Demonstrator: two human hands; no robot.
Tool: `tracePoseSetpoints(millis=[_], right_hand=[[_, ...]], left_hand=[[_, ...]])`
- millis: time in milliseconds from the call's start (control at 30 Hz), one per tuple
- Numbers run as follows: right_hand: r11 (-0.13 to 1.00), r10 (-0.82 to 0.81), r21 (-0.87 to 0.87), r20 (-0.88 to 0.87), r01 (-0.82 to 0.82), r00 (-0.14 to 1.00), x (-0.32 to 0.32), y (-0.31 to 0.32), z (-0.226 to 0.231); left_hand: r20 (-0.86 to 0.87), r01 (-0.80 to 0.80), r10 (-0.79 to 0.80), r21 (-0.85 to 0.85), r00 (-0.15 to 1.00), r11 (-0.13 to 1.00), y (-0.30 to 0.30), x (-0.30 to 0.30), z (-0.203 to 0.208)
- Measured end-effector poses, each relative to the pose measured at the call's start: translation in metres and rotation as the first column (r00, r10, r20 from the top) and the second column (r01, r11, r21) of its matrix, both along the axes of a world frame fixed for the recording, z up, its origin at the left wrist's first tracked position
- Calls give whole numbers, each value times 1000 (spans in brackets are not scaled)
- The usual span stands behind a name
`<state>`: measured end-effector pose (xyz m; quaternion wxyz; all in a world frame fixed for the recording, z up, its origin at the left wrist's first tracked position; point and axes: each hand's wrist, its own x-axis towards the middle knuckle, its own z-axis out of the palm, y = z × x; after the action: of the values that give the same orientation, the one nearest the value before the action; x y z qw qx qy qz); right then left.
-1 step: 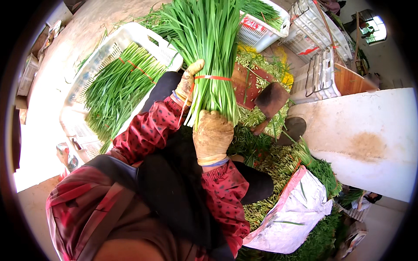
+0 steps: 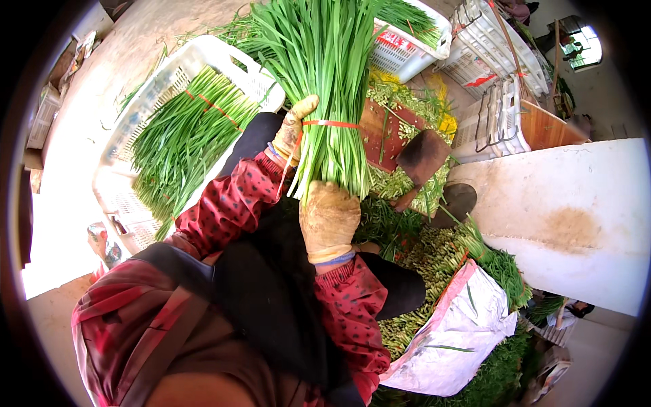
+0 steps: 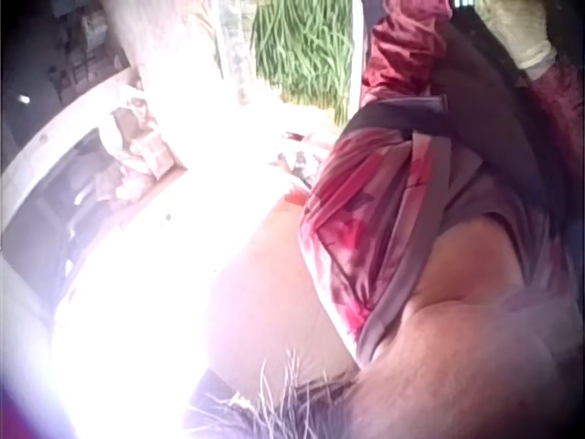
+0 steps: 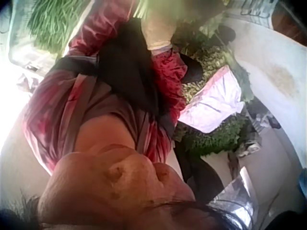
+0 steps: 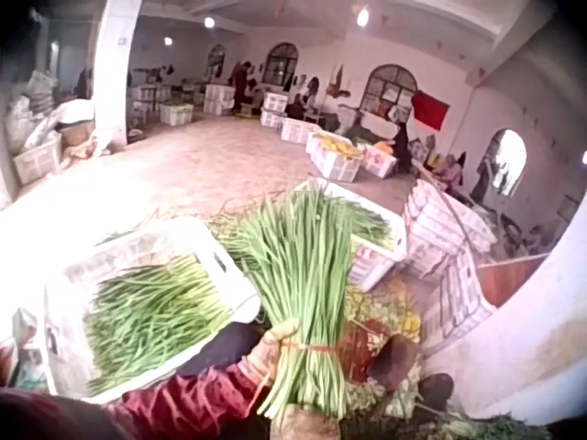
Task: The person cleans and sorts bundles of chives by hand, trims their root ends with a cleaver on a wooden board, and places the bundles into a plastic crate.
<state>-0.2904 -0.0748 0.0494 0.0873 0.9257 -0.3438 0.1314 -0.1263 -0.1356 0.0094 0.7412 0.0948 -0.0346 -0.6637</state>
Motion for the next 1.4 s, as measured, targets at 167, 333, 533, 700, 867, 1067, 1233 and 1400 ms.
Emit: tracePoseSetpoints(millis=[167,333,533,700,867,1067,1233,1400], right_hand=[[817,11,493,-531,299,847,-102,28,-82],[965,-195,233,352,116,915,-84,-13,8],[993,-26,-100,305,59,952,-16,-47,21],[999,-35,49,408,16,912,-42,-32,-7],[770,-78,507,-527,387,846,-131,36,-81],[754,-441,640,322,151,838,-132,-10,-51],[581,-521,811,429,-62,738,-71,-45,-78],[660,-535,749,522,-58,664,-57,-86,-122]], left_hand=[[209,-225,207,67,956,972,-12,9,-28],[264,-249,229,45,937,967,-1,2,1],[271,-165,128,118,954,979,8,-19,29],[276,-167,104,216,956,962,8,-15,23],[214,-265,218,225,952,938,-15,0,2],[188,-360,323,214,927,908,-42,-17,-15],[-95,-155,190,290,977,944,-54,-64,-36],[-130,-58,99,286,987,957,-89,-69,-96]])
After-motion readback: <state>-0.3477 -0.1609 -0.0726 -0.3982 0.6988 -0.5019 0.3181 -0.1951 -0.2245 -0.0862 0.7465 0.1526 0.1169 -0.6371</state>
